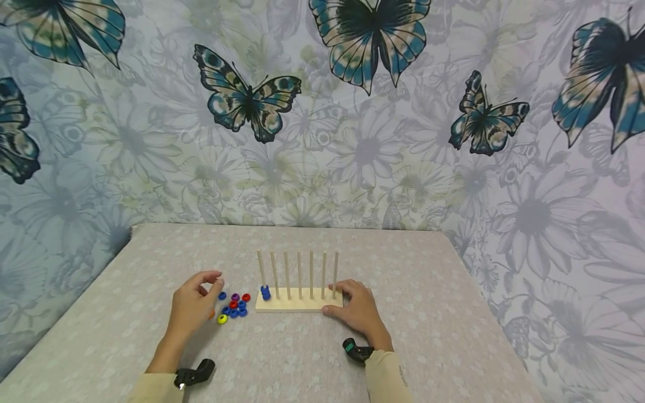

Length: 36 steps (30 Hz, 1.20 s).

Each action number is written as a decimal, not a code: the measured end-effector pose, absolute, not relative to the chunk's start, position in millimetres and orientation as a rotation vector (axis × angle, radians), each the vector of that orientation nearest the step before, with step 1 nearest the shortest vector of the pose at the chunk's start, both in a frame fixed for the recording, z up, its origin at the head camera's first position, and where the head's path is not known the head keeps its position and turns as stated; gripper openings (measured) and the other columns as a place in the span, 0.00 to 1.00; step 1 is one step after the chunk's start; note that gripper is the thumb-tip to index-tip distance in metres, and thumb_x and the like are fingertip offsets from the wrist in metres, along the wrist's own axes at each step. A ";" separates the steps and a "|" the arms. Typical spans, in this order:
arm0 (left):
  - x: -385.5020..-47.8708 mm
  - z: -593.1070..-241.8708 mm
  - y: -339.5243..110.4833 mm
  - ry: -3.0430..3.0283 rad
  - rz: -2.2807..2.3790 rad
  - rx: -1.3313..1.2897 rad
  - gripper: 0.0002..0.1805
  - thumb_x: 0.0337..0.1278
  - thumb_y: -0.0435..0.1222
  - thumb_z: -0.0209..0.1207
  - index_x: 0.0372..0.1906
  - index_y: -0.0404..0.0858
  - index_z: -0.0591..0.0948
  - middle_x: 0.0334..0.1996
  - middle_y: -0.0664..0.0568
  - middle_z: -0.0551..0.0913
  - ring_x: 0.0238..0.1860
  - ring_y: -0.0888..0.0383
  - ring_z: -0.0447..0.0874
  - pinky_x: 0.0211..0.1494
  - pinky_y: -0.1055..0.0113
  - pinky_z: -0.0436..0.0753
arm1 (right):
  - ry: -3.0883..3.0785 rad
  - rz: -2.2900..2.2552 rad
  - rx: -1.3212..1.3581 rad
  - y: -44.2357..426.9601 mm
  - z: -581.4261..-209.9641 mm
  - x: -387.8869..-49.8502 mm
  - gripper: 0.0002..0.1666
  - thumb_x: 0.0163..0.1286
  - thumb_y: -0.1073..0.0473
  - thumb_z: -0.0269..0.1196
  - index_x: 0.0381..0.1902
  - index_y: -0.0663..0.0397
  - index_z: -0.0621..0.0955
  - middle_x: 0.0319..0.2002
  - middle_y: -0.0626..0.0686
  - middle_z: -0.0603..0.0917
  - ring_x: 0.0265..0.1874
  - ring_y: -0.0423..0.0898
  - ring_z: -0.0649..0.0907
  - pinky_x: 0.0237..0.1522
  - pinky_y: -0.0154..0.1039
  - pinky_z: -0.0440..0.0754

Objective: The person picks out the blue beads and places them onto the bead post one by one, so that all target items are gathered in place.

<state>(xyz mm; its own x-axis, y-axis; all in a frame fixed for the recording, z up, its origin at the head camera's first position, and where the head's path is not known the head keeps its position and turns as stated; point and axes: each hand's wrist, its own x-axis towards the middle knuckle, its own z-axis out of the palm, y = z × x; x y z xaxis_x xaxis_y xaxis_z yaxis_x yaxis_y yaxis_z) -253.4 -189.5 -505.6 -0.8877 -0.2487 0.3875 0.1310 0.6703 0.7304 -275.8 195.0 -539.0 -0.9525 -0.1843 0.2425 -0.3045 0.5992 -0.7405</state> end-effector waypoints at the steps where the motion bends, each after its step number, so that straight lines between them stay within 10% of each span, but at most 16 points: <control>1: -253.5 -506.3 -189.6 -2.428 -1.110 0.093 0.12 0.66 0.44 0.62 0.50 0.47 0.85 0.41 0.54 0.84 0.25 0.57 0.74 0.22 0.69 0.75 | -2.680 1.279 0.414 194.9 -539.2 -275.7 0.30 0.47 0.34 0.78 0.48 0.30 0.85 0.51 0.34 0.83 0.50 0.39 0.79 0.57 0.48 0.74; 23: -252.9 -511.4 -190.9 -2.590 -1.119 0.121 0.15 0.64 0.44 0.64 0.53 0.44 0.84 0.45 0.49 0.83 0.31 0.56 0.76 0.31 0.68 0.75 | -2.690 1.260 0.408 194.5 -538.3 -276.1 0.32 0.46 0.35 0.79 0.50 0.31 0.85 0.51 0.35 0.84 0.52 0.41 0.80 0.58 0.50 0.74; 36: -254.1 -513.9 -193.8 -2.663 -1.076 0.118 0.16 0.64 0.45 0.63 0.53 0.42 0.84 0.46 0.45 0.84 0.50 0.44 0.82 0.52 0.47 0.79 | -2.697 1.239 0.401 194.9 -539.0 -277.2 0.33 0.46 0.34 0.78 0.50 0.33 0.85 0.51 0.35 0.84 0.48 0.39 0.79 0.57 0.50 0.74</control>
<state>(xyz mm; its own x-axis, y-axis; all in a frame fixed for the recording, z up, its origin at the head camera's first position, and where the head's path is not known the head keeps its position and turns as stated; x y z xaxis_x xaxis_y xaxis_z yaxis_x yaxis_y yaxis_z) -254.1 -193.8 -513.9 -0.9613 -0.1733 0.2140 0.0240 0.7214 0.6921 -277.2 194.9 -539.0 -0.9536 -0.1794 0.2418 -0.3003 0.6240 -0.7214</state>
